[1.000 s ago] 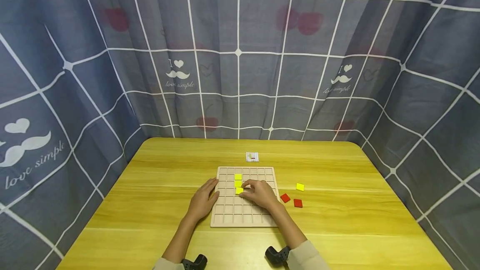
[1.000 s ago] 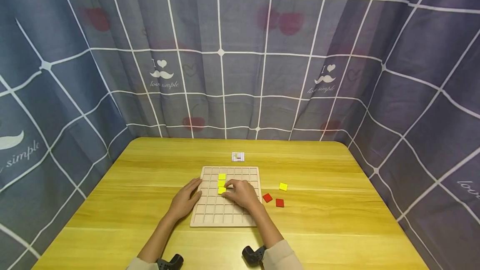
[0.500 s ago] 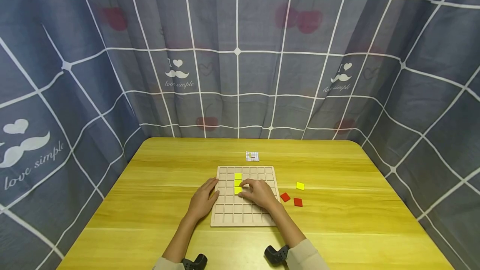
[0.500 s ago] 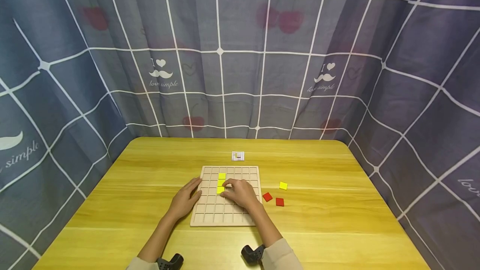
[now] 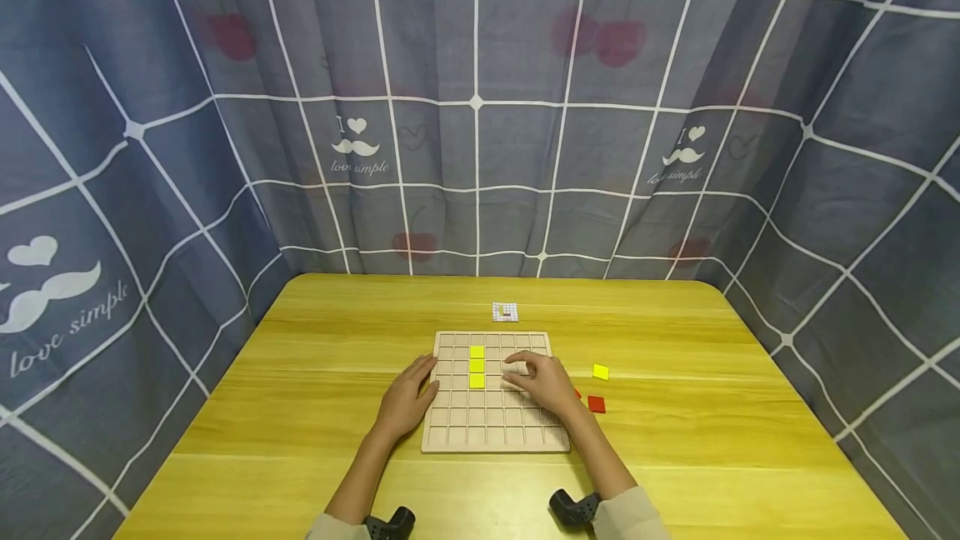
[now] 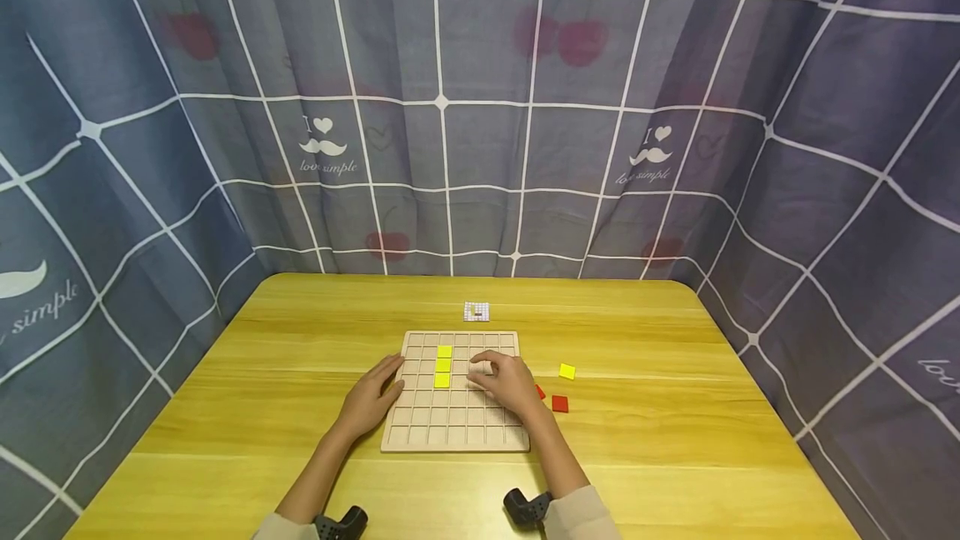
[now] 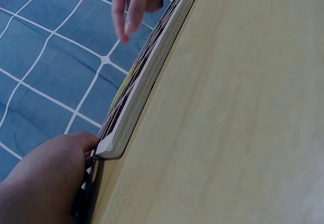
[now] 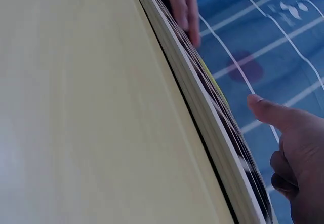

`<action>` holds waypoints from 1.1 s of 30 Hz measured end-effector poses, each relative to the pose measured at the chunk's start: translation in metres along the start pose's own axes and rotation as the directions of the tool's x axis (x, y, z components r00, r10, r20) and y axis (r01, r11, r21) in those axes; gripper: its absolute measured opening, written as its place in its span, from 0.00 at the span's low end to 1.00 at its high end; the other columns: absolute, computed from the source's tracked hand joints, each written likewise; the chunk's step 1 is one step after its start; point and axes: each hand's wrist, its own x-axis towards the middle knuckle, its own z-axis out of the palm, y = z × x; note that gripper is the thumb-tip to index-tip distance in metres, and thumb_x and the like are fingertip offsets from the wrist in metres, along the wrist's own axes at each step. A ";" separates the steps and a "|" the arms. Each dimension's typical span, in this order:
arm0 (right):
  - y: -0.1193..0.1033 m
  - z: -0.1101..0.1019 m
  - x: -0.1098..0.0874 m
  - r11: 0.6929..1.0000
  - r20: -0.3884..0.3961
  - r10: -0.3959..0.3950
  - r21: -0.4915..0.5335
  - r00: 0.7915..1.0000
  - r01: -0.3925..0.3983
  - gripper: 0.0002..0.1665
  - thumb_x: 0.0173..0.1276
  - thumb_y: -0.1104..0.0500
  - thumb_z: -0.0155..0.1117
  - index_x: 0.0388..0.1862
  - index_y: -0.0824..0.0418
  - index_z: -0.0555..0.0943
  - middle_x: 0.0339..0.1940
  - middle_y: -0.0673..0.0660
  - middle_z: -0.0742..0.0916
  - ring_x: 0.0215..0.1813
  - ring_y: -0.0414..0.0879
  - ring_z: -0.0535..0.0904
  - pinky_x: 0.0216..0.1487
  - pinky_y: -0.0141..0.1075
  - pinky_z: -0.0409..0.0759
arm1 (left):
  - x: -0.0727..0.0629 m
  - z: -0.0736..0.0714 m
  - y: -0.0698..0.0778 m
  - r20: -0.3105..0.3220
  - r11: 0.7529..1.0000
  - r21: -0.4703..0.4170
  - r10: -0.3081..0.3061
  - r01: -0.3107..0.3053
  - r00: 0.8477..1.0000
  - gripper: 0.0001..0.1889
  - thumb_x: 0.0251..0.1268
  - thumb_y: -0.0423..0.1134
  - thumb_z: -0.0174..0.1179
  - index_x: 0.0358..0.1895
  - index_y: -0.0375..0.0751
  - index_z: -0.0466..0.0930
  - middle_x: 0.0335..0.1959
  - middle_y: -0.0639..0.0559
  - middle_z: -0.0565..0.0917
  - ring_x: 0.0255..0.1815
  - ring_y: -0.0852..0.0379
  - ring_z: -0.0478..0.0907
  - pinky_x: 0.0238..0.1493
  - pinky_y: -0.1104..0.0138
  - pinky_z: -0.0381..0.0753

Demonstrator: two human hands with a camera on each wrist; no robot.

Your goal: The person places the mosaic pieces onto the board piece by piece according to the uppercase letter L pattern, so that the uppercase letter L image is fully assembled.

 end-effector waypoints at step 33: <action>0.084 -0.112 -0.061 0.951 -0.088 0.229 -0.192 0.969 -0.242 0.20 0.56 0.48 0.69 0.45 0.56 0.83 0.12 0.49 0.67 0.15 0.40 0.56 0.17 0.31 0.56 | 0.001 0.001 -0.001 -0.004 1.000 0.000 -0.002 0.002 1.000 0.24 0.67 0.41 0.54 0.64 0.38 0.67 0.66 0.45 0.67 0.67 0.45 0.59 0.63 0.48 0.61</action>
